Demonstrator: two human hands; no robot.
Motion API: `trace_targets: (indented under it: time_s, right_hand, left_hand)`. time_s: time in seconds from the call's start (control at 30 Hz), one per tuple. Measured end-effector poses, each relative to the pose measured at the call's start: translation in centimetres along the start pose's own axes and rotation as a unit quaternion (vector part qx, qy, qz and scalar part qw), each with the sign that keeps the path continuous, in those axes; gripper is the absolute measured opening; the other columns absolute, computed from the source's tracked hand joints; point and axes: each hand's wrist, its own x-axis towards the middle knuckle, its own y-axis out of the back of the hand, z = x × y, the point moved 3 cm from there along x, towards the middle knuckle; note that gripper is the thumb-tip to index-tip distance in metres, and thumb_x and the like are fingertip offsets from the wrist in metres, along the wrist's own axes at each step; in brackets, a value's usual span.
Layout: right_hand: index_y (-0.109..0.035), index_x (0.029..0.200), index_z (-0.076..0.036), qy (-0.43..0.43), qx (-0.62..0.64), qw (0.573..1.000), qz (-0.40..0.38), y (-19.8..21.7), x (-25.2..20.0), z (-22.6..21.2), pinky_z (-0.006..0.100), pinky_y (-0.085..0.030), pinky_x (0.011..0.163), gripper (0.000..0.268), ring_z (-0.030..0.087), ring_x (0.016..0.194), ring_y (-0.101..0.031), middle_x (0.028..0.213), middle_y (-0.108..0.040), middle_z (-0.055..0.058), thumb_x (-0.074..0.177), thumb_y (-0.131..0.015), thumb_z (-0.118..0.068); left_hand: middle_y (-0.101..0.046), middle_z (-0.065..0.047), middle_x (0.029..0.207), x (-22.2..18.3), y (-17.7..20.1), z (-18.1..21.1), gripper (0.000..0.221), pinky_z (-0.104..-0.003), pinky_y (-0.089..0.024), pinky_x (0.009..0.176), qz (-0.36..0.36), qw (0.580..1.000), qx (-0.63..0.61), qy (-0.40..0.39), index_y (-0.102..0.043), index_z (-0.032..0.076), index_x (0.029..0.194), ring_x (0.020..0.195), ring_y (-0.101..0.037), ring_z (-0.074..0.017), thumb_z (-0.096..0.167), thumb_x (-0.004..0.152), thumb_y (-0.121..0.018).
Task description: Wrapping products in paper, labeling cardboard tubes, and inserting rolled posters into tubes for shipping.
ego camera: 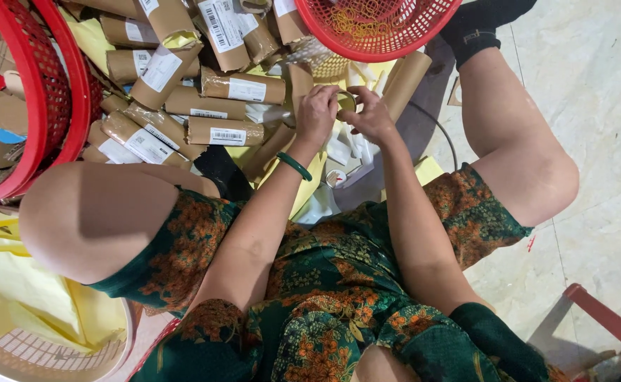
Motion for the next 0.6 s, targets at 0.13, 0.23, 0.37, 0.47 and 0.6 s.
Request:
trace_targets:
  time_s: [0.13,0.23,0.37,0.47,0.6]
  right_hand:
    - [-0.066,0.123,-0.012,0.136,-0.146,0.976,0.082,-1.3,3.0,7.4,0.043,-0.061,0.076,0.051,0.034,0.091,-0.070,0.112,-0.062,0.016,0.074,-0.077,-0.006]
    - [-0.073,0.124,-0.012,0.277,-0.273,0.906,0.166,-0.6,2.5,5.9,0.043,-0.059,0.086,0.048,0.035,0.099,-0.071,0.108,-0.071,0.015,0.078,-0.075,-0.001]
    - [-0.072,0.117,-0.008,0.108,-0.183,0.974,0.073,2.0,1.2,0.9,0.039,-0.060,0.069,0.035,0.027,0.077,-0.074,0.096,-0.075,0.015,0.082,-0.073,-0.008]
    - [-0.071,0.113,-0.003,0.007,-0.117,0.993,0.013,3.6,0.6,-0.6,0.036,-0.059,0.060,0.025,0.022,0.067,-0.075,0.086,-0.075,0.014,0.090,-0.068,-0.013]
    - [-0.072,0.110,0.000,0.076,-0.133,0.988,0.032,4.1,0.4,-1.0,0.032,-0.058,0.058,0.021,0.019,0.063,-0.074,0.083,-0.075,0.011,0.095,-0.068,-0.015]
  left_hand:
    - [-0.071,-0.012,0.102,-0.3,-0.5,0.5,0.015,-0.042,-0.055,0.087,-0.003,1.000,-0.005,0.000,-0.072,0.005,0.105,0.096,-0.069,-0.0328,0.005,0.091,-0.069]
    - [-0.072,-0.012,0.104,0.0,0.0,0.3,0.015,-0.042,-0.055,0.090,-0.025,0.999,-0.022,0.033,-0.073,0.006,0.105,0.099,-0.069,-0.0321,0.008,0.090,-0.071]
    - [-0.067,-0.019,0.121,0.3,0.6,0.0,0.050,-0.043,-0.050,0.099,-0.124,0.989,-0.079,0.019,-0.062,0.005,0.125,0.113,-0.064,-0.0362,0.023,0.083,-0.083]
    - [-0.062,-0.024,0.130,-1.5,-1.7,-1.9,0.083,-0.045,-0.046,0.103,-0.202,0.976,-0.070,0.027,-0.047,0.004,0.140,0.120,-0.060,-0.0413,0.030,0.073,-0.088]
    - [-0.065,-0.020,0.133,-4.7,-4.9,-5.6,0.086,-0.042,-0.048,0.105,-0.264,0.952,0.026,0.151,-0.038,0.007,0.151,0.122,-0.062,-0.0387,0.030,0.081,-0.082]
